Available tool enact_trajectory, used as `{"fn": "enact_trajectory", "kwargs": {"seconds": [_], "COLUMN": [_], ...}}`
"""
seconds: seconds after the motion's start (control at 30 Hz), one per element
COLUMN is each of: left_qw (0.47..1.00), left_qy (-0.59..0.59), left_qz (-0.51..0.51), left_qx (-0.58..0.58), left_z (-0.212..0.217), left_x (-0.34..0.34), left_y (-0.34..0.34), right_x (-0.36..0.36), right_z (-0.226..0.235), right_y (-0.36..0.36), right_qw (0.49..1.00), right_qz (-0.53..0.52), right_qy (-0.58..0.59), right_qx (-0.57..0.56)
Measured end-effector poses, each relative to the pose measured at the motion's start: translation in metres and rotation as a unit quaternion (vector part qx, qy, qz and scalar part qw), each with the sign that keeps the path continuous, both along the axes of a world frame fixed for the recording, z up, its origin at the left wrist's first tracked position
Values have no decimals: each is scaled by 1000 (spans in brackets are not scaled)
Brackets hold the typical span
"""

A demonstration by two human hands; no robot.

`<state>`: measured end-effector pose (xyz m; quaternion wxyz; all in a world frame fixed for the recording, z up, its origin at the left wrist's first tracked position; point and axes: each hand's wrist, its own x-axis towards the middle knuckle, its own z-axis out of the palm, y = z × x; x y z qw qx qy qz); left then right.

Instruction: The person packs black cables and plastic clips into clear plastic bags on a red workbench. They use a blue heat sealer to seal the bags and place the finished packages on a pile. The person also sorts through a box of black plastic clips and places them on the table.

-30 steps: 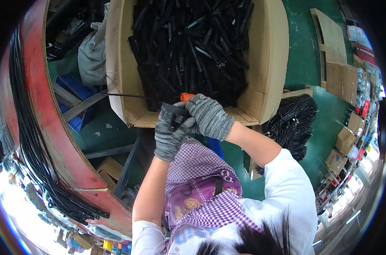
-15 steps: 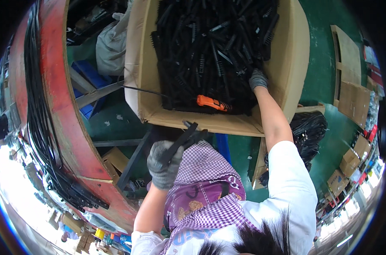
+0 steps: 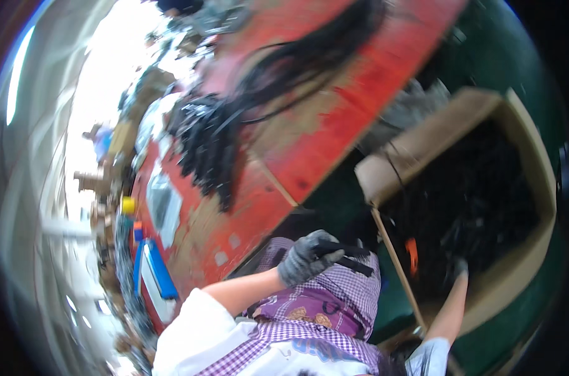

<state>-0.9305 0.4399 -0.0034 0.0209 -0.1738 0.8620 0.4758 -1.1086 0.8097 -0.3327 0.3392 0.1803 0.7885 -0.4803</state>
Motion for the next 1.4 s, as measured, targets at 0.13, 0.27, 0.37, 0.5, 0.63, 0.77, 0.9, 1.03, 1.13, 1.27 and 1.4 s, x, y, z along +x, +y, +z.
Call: {"fn": "enact_trajectory", "kwargs": {"seconds": [0.13, 0.27, 0.37, 0.5, 0.63, 0.77, 0.9, 1.03, 1.13, 1.27, 1.4], "left_qw": [976, 964, 903, 787, 672, 630, 633, 762, 853, 805, 804], "left_qy": [73, 102, 148, 336, 474, 498, 493, 132, -72, 10, 12], "left_qz": [102, 180, 323, 484, 564, 596, 595, 577, 410, 365, 394], "left_qx": [176, 165, 241, 181, 77, -16, -56, -261, -316, -467, -446], "left_z": [15, 37, 67, 60, 45, 22, -14, -41, -103, -116, -112], "left_x": [55, 80, 121, 192, 241, 261, 250, 231, 249, 292, 302], "left_y": [-37, -68, -108, -194, -293, -393, -495, -524, -535, -506, -504], "right_x": [30, 58, 76, 117, 157, 175, 199, 234, 259, 286, 306], "right_z": [40, 71, 102, 157, 231, 274, 327, 354, 362, 372, 374], "right_y": [-52, -81, -88, -130, -185, -252, -340, -423, -471, -537, -626], "right_qw": [990, 982, 975, 946, 943, 925, 868, 838, 825, 799, 790], "right_qz": [-36, -31, -19, -6, 79, 234, 401, 458, 467, 513, 567], "right_qy": [-81, -104, -95, -93, -95, -122, -150, -170, -206, -231, -188], "right_qx": [-111, -153, -202, -312, -308, -274, -250, -243, -243, -210, -138]}}
